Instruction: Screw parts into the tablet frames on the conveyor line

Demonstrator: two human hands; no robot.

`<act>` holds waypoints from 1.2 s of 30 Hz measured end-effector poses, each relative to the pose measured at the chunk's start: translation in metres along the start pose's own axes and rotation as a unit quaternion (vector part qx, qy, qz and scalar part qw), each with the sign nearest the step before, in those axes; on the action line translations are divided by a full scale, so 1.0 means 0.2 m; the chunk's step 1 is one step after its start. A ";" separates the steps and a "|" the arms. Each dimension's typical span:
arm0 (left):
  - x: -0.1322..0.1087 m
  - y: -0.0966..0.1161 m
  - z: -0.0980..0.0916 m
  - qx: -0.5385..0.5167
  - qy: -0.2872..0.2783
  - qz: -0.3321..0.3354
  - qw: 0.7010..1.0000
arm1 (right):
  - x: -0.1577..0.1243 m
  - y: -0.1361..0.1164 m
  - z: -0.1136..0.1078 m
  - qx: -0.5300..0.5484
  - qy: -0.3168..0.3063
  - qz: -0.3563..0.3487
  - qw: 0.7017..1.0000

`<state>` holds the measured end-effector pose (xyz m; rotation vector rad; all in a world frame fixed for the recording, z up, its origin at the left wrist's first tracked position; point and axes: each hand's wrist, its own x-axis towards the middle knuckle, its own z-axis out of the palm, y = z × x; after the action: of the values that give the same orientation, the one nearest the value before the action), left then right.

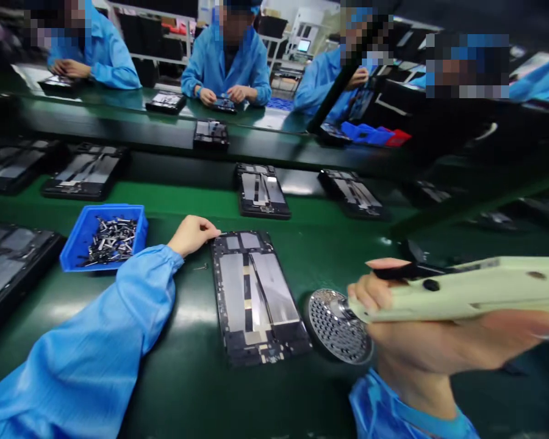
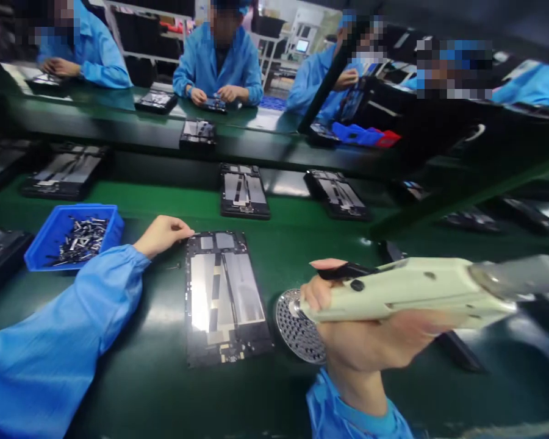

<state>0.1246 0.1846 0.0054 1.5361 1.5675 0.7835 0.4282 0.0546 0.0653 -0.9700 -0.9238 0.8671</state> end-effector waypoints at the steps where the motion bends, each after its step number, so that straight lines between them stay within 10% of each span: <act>1: 0.00 -0.01 0.01 0.014 0.006 0.002 1.000 | 0.00 -0.01 0.06 0.001 -0.016 0.004 1.000; 9: 0.01 -0.04 0.03 0.076 0.016 -0.005 0.997 | 0.09 0.05 0.50 0.011 -0.178 0.047 0.983; 19: -0.02 -0.05 0.05 0.079 0.025 -0.012 0.996 | 0.25 0.44 0.96 0.074 -0.171 0.018 0.982; 36: 0.01 -0.09 0.06 0.049 0.016 -0.033 0.998 | 0.25 0.62 1.04 0.094 -0.160 0.032 0.982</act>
<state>0.1266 0.1845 -0.0156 1.5383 1.6941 0.7074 0.2325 0.1985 0.0205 -0.7115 -1.0645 1.1654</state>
